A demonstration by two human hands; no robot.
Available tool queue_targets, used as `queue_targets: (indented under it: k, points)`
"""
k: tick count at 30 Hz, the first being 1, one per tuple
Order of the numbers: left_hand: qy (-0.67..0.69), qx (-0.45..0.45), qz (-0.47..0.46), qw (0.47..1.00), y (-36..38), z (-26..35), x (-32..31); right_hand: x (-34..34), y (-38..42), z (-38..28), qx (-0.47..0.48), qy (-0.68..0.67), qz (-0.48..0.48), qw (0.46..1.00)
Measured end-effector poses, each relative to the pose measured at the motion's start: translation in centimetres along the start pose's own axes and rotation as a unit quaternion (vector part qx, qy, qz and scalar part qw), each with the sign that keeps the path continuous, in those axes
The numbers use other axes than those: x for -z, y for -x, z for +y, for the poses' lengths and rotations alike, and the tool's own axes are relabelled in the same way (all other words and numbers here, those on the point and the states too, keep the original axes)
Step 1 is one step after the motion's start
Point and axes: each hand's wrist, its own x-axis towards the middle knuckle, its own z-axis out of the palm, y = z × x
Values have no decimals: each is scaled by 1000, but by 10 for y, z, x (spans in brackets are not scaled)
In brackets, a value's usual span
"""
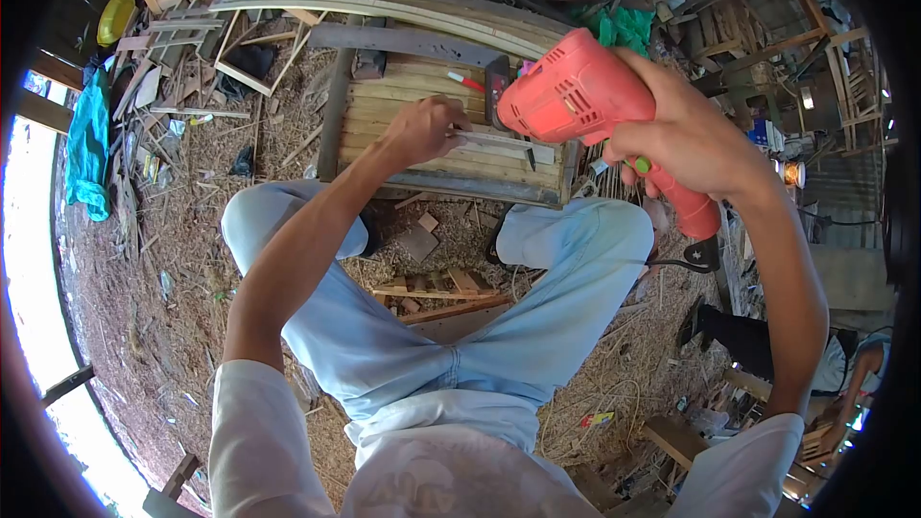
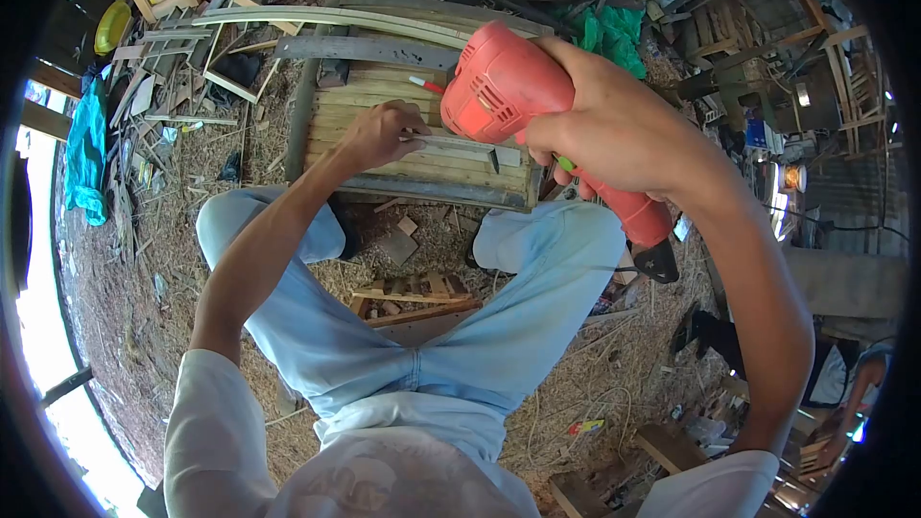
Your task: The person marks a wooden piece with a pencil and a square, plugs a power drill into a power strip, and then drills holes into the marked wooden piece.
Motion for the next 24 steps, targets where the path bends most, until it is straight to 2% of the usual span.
queue_targets:
  k: [11,14,16,19,24]
  points:
    - [17,7,18,1000,-1,0,-3,0,-5,7,-3,11,-4,1000]
    - [-5,-7,8,1000,-1,0,-1,0,-1,7,2,17,8,1000]
    - [-13,-71,43,996,1,-4,-6,0,1,9,19,22,27,999]
    - [-21,-96,63,993,0,-5,-11,2,3,11,9,35,18,999]
    - [-14,-76,36,996,-2,1,-7,3,9,14,5,34,20,999]
